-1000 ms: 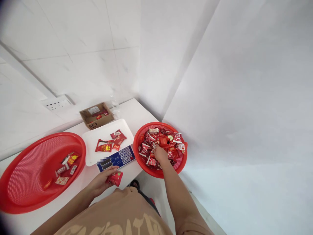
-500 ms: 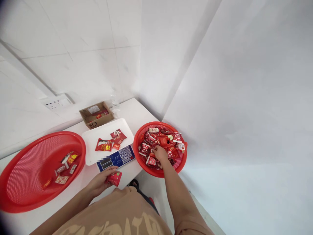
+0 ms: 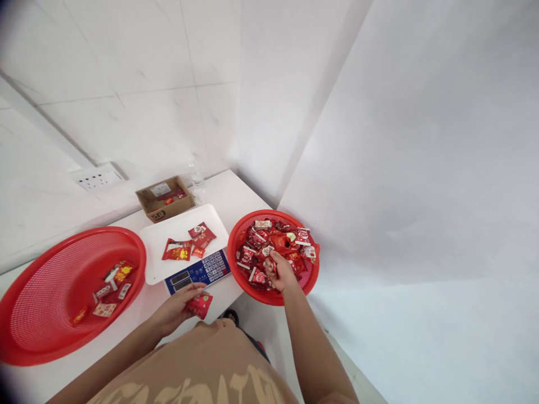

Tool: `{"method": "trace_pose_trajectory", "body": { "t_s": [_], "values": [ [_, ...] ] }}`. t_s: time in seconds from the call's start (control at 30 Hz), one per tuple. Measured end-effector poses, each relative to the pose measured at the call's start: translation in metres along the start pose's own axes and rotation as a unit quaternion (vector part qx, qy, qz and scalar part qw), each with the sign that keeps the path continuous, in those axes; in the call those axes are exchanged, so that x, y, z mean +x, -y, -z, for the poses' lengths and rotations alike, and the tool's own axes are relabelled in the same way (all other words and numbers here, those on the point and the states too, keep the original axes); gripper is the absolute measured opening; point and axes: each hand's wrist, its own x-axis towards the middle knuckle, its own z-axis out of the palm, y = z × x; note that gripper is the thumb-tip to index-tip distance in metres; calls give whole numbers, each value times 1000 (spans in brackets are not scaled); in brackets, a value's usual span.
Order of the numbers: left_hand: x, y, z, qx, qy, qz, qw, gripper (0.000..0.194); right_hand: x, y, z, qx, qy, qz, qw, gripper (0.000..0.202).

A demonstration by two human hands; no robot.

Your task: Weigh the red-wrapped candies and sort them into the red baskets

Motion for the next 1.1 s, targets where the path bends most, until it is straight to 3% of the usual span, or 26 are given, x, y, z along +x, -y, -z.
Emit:
{"method": "trace_pose_trajectory", "body": {
  "t_s": [0.1,0.23,0.37,0.5,0.63,0.77,0.93,1.0,1.1],
  "values": [
    [-11,-6,-16,73,51,-46,995,38,-21,0,-29,66,64,-39,995,41],
    [-18,-11,-31,185,124,-131,966,44,-50,-14,-77,66,172,-70,980,42],
    [-17,-11,-27,264,93,-176,944,46,-63,-25,-102,-4,180,-39,983,40],
    [-13,-6,-19,303,86,-176,932,45,-60,-25,-102,-115,186,67,973,36],
    [1,-9,-11,255,35,-174,951,47,-51,-28,-97,-170,151,63,972,36],
    [27,-39,4,112,-54,-149,981,49,-42,-40,-86,-181,107,55,976,36],
    [46,-82,17,0,-86,-85,993,46,-39,-52,-74,-164,98,38,981,37],
    [45,-80,15,-4,-91,-39,995,42,-40,-54,-73,-158,94,31,982,38],
    [37,-55,6,9,-62,6,998,34,-42,-53,-74,-142,100,30,984,40]
  ]
}}
